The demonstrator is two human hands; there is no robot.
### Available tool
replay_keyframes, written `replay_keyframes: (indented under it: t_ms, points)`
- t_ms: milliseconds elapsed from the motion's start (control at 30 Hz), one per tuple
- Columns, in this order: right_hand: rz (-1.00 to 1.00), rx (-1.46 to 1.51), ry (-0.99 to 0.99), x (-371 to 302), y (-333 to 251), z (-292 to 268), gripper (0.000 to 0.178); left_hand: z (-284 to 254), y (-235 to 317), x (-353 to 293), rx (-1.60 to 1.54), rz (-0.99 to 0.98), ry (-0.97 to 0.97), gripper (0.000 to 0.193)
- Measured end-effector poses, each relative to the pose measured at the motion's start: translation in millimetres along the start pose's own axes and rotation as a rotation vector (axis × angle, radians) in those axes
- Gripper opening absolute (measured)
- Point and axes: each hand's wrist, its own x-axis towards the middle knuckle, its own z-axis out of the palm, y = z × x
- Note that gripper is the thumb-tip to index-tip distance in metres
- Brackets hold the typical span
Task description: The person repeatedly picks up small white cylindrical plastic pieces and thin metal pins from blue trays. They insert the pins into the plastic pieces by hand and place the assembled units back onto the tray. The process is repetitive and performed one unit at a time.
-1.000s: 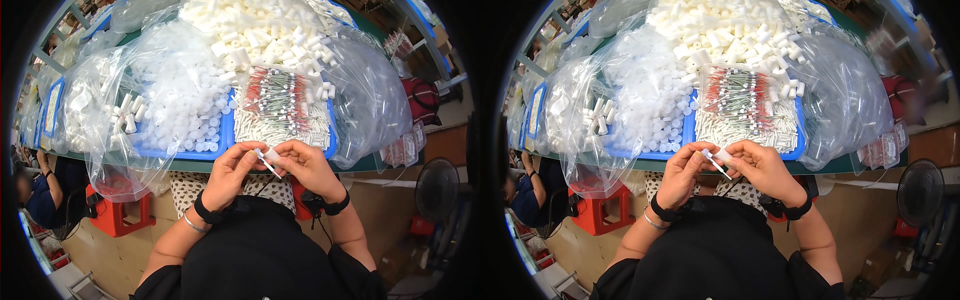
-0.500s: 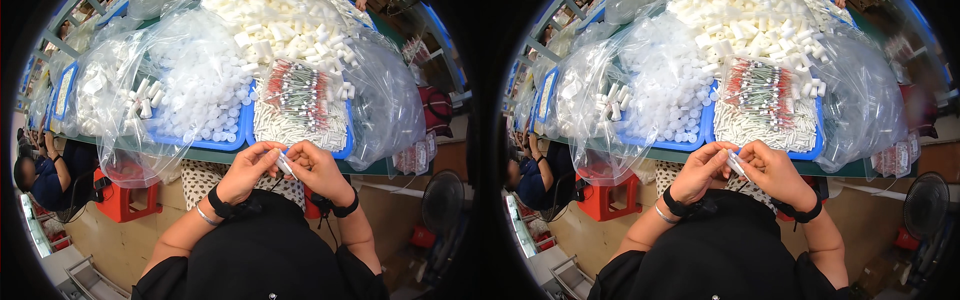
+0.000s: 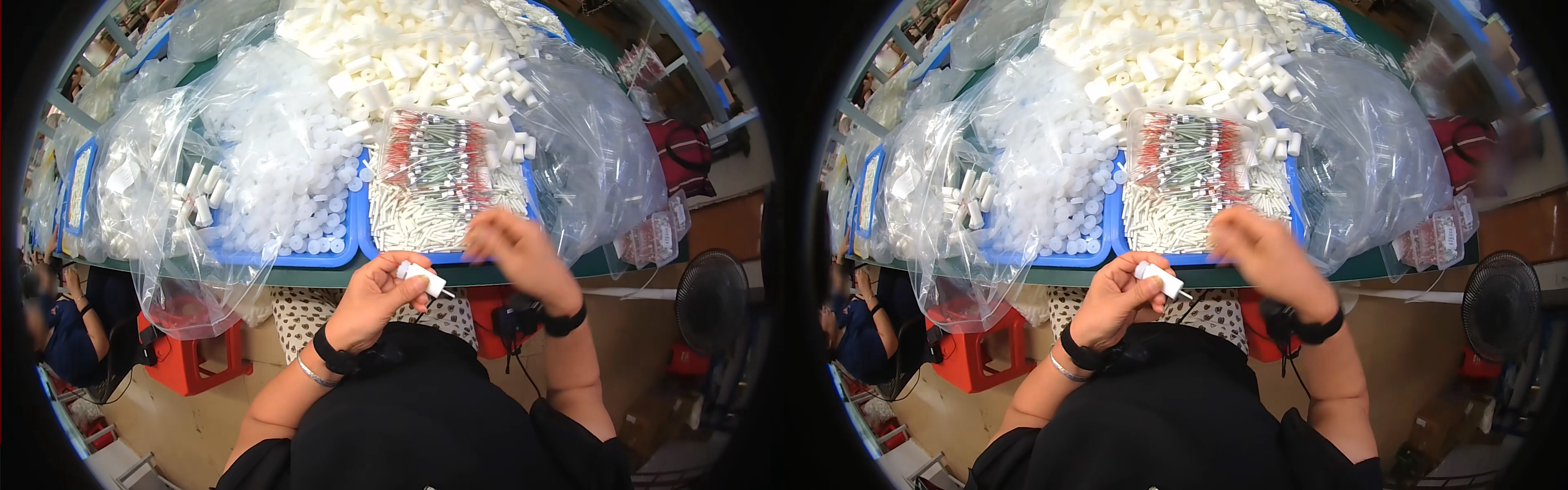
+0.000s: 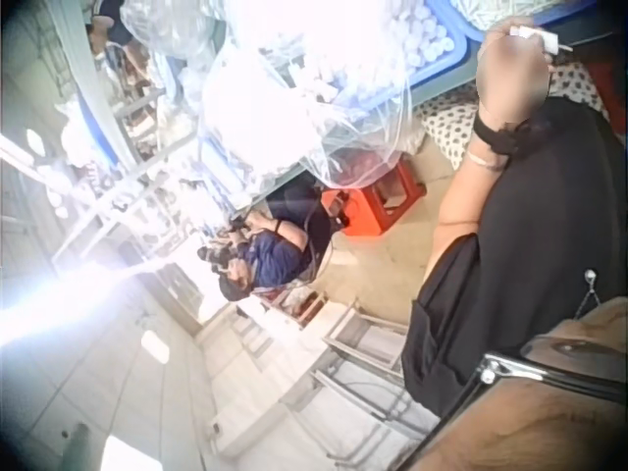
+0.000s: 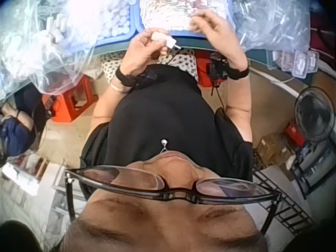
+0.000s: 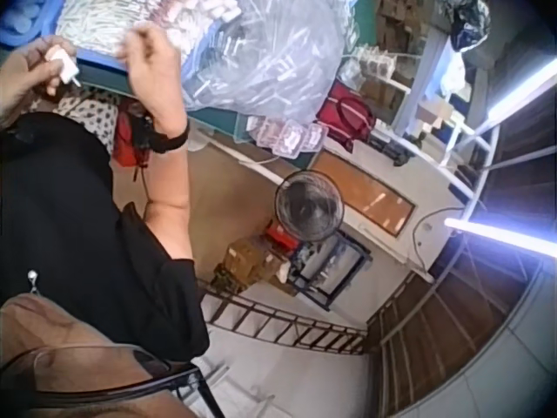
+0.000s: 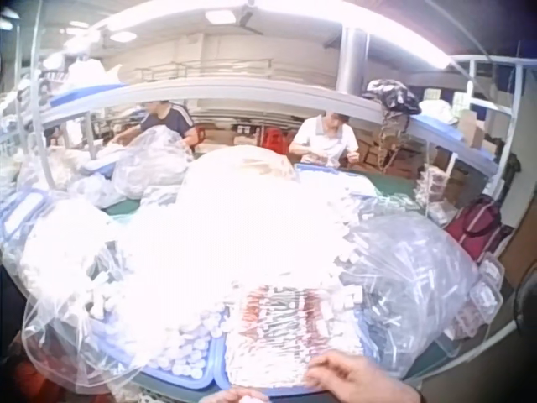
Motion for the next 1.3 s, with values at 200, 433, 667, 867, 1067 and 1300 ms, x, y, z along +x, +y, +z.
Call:
replay_keyframes:
  t_ms: [200,433,667,867,1067,1300]
  points:
    - [-0.069,-1.195,0.416,35.4,79.7,-125.2,0.015,3.6,1.6,-1.5,-0.134,0.001,-0.078,0.025]
    - [-0.13,-1.326,0.348,43.5,92.7,-137.3,0.019,6.4,9.8,-7.1,0.0,-0.002,-0.026,0.032]
    - [-0.22,-0.761,0.294,20.4,-1.6,-56.6,0.03,0.2,13.9,-8.0,-0.095,0.024,0.058,0.027]
    - [-0.485,-0.54,-0.043,-7.6,-34.2,23.3,0.03,-13.0,11.0,-4.1,-0.158,0.081,0.043,0.023]
    - [-0.498,-0.549,-0.03,-4.2,-28.6,59.7,0.028,-9.6,9.9,-7.4,-0.128,0.149,0.113,0.02]
    - [-0.277,-0.186,0.056,-3.2,-8.6,84.2,0.028,-4.6,-1.4,-8.0,0.059,0.386,0.257,0.021]
